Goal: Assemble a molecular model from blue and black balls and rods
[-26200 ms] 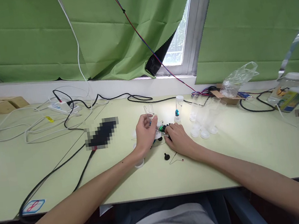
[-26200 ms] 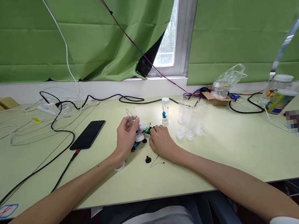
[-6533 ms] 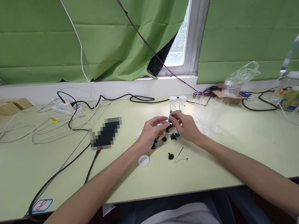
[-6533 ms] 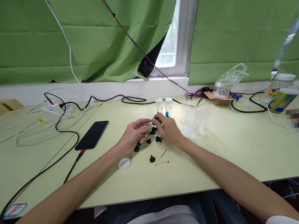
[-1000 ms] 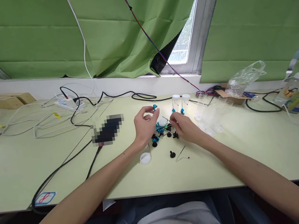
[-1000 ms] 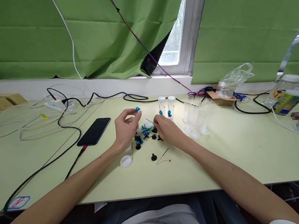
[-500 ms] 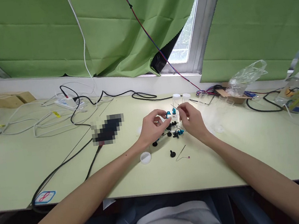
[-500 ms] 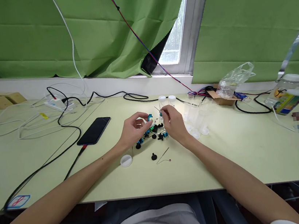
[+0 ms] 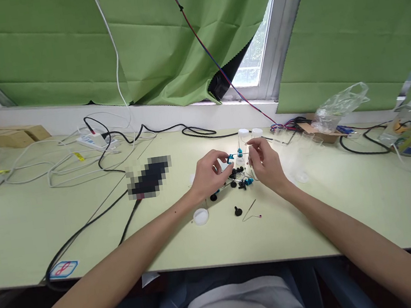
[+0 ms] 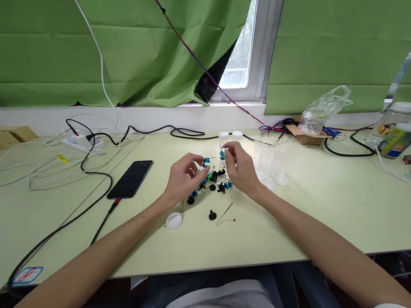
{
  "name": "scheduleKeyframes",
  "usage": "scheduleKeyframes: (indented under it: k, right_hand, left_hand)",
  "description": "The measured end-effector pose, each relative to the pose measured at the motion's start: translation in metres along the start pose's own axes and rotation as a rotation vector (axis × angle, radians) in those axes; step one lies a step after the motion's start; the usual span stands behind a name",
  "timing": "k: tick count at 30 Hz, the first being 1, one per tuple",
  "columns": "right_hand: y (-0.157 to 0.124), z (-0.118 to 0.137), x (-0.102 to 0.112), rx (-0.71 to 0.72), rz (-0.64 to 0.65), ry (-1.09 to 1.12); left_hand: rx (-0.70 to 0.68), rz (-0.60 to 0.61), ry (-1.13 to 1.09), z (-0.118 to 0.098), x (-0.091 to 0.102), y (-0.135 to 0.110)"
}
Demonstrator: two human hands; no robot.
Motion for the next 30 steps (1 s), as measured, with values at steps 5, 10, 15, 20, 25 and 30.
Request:
scheduleKeyframes:
  k: [5, 10, 15, 20, 25, 30]
  right_hand:
    - [0.0001, 0.0001, 0.0007, -0.002, -0.009, -0.026]
    - [-0.0004, -0.0003, 0.0021, -0.002, -0.025, -0.039]
    - [0.0004, -0.0014, 0.0031, -0.013, -0.036, -0.058]
    - [0.0015, -0.0023, 0.0029, -0.004, -0.038, -0.069]
    - [0.0013, -0.0029, 0.0023, 0.014, -0.026, -0.083]
    - [0.0017, -0.0033, 0.0023, 0.032, -0.029, -0.09]
  left_hand:
    - [-0.076, 0.035, 0.061, 0.0007, 0.0001, -0.0007]
    - [-0.122, 0.078, 0.096, 0.0004, -0.002, -0.0022]
    - [-0.142, 0.1, 0.12, 0.0002, -0.0034, -0.0027]
    - [-0.154, 0.115, 0.134, 0.0007, -0.0047, -0.0028]
    - [-0.163, 0.13, 0.151, 0.0009, -0.0053, -0.0029]
    - [-0.16, 0.135, 0.175, 0.0024, -0.0051, -0.0027]
Point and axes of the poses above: each hand's wrist, its own y-axis towards the middle knuckle, its own x-axis out of the back of the hand, z = x × y, the point moved 6 cm from there along y, towards the middle knuckle, and after that the axes turned 14 degrees about -y, right-handed, at the moved point
